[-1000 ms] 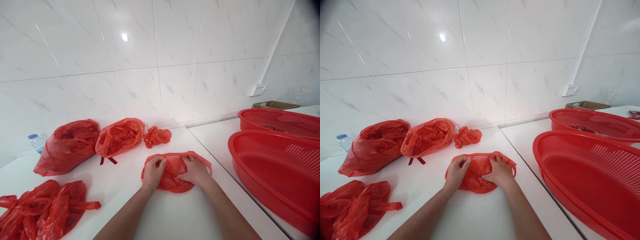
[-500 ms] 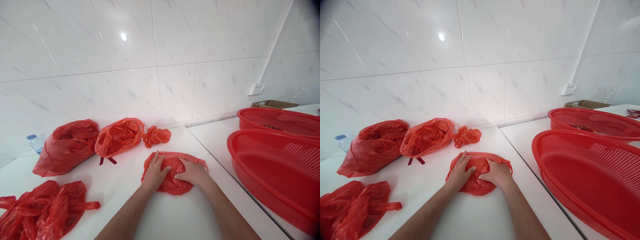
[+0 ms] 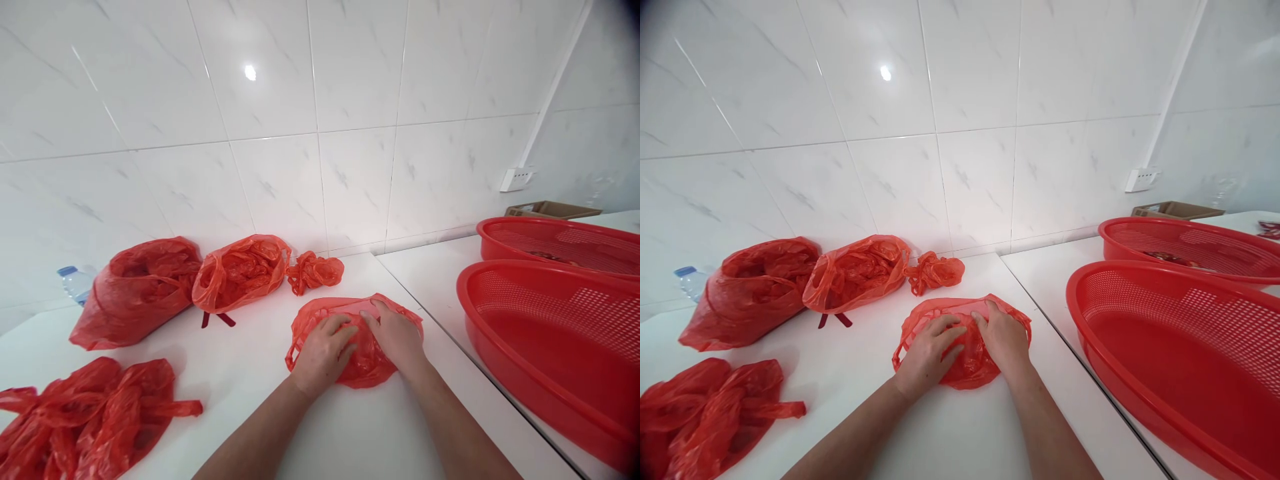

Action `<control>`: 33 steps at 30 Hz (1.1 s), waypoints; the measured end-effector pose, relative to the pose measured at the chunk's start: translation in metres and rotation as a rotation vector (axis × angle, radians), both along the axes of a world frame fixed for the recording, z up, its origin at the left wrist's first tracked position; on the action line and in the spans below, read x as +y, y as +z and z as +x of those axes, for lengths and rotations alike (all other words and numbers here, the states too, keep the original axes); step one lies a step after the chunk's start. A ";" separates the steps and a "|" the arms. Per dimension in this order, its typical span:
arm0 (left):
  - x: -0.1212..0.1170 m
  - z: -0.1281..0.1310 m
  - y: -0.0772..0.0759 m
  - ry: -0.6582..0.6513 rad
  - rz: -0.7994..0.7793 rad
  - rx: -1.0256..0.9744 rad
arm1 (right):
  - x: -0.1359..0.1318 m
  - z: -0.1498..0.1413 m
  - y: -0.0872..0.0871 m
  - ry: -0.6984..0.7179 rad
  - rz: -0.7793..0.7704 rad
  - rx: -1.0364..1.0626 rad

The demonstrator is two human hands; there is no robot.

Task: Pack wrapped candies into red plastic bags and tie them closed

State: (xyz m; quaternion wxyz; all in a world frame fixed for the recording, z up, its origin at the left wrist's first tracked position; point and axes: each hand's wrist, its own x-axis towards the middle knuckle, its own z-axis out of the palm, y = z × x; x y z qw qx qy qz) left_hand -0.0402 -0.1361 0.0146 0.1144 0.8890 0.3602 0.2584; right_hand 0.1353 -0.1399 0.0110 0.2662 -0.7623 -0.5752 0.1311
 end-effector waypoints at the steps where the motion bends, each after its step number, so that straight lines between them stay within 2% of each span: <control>1: -0.001 0.001 0.000 -0.065 -0.018 0.012 | 0.000 0.000 0.000 0.003 0.003 -0.001; 3: -0.002 0.002 -0.001 -0.181 -0.058 0.043 | 0.000 0.000 0.001 0.002 0.008 0.000; 5: -0.002 0.003 -0.002 -0.244 -0.095 0.075 | 0.000 0.001 0.001 -0.006 0.009 -0.004; 11: -0.001 0.002 -0.005 -0.246 -0.075 0.098 | 0.000 0.004 -0.001 -0.024 -0.015 -0.007; 14: -0.002 0.000 -0.003 -0.179 -0.031 0.027 | 0.000 0.005 -0.002 -0.020 0.003 0.005; 18: 0.002 -0.003 -0.003 0.003 0.020 -0.055 | -0.001 0.003 0.003 0.003 0.022 -0.027; 23: 0.012 -0.005 -0.015 0.148 0.074 -0.066 | -0.002 -0.003 0.003 0.044 0.064 -0.118; 25: 0.015 -0.005 -0.021 0.206 0.010 -0.037 | -0.001 -0.004 0.000 0.061 0.061 -0.149; 28: 0.016 -0.006 -0.027 0.268 -0.164 0.023 | 0.001 -0.005 -0.007 0.103 0.022 -0.154; 30: 0.017 -0.007 -0.029 0.276 -0.256 0.050 | 0.002 -0.004 -0.009 0.123 -0.017 -0.138; 33: 0.018 -0.008 -0.031 0.274 -0.304 0.059 | 0.001 -0.002 -0.010 0.142 -0.049 -0.094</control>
